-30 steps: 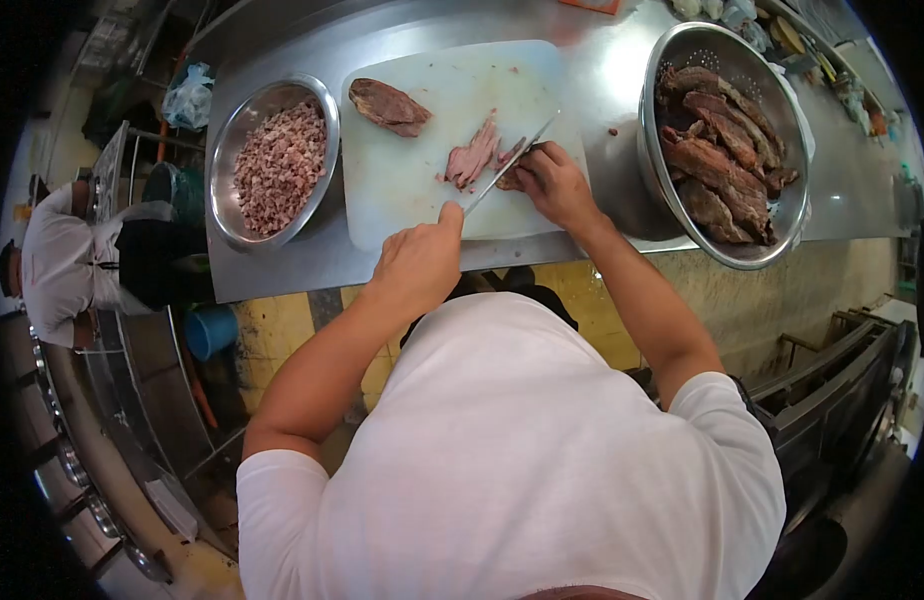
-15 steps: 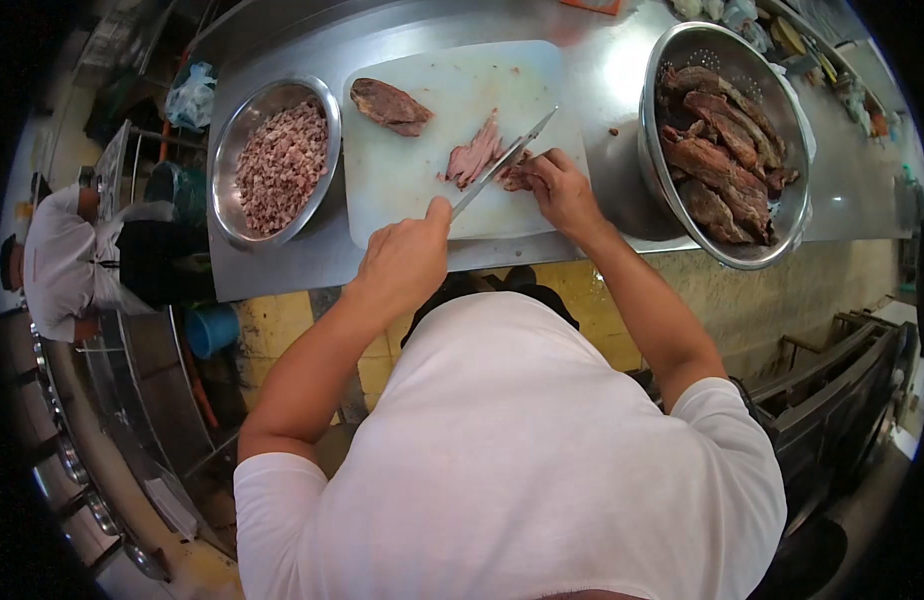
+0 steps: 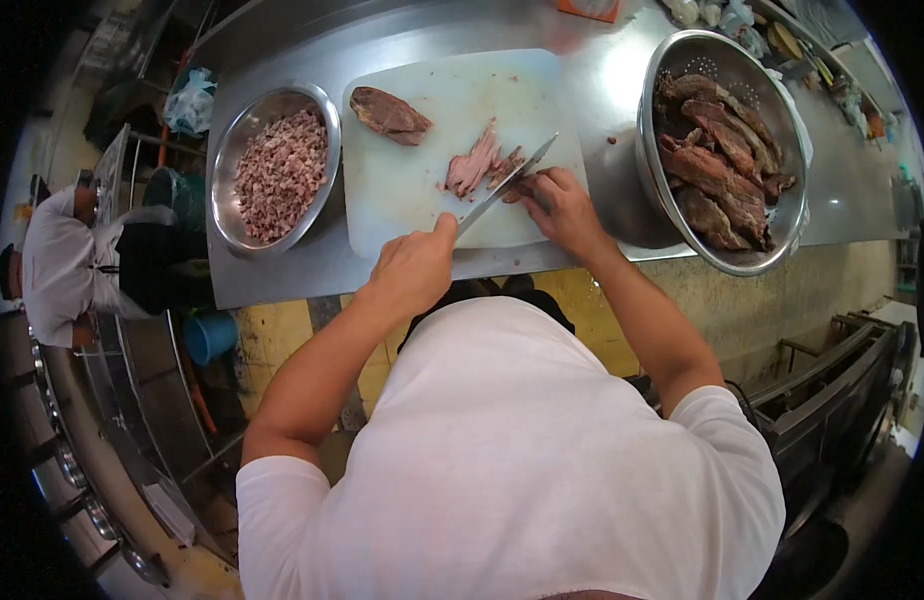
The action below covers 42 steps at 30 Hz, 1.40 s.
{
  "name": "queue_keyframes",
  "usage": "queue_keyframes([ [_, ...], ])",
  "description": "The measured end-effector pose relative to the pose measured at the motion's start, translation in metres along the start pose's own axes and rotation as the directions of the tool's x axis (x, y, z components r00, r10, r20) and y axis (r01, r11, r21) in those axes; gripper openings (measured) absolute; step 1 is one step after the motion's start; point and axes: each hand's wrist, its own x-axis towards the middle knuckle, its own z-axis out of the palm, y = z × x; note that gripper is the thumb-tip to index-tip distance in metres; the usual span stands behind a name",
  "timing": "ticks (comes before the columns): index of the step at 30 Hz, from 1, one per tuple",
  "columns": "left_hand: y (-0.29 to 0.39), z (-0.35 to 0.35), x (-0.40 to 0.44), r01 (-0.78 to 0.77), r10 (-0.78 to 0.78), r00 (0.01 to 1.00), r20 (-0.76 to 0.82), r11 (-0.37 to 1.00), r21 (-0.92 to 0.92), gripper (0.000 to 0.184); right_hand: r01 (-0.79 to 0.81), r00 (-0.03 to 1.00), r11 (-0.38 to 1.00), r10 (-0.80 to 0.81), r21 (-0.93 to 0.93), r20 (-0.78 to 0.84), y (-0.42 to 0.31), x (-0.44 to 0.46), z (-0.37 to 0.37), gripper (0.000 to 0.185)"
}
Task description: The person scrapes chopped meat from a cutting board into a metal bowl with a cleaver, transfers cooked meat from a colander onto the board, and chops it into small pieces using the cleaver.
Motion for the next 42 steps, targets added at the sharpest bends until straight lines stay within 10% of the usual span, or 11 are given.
queue_keyframes([
  [19,-0.004,0.011,-0.001,0.049,-0.046,0.998,0.047,0.997,-0.060,0.013,-0.014,1.000,1.000,0.014,-0.020,0.006,0.014,-0.003,0.005,0.019],
  [25,-0.027,-0.004,-0.023,0.055,-0.100,0.980,-0.173,0.967,-0.249,0.024,-0.206,0.974,0.977,0.200,0.053,0.108,-0.003,0.024,-0.012,0.048],
  [30,-0.074,0.010,-0.041,0.129,-0.295,0.887,-0.356,0.898,-0.420,0.024,-0.105,0.837,0.994,0.110,-0.039,0.536,-0.007,0.055,-0.002,0.060],
  [42,-0.069,0.039,-0.054,0.121,-0.283,0.886,-0.367,0.906,-0.405,0.024,0.532,0.765,0.832,-0.391,-0.159,0.511,0.000,0.082,0.029,0.087],
])
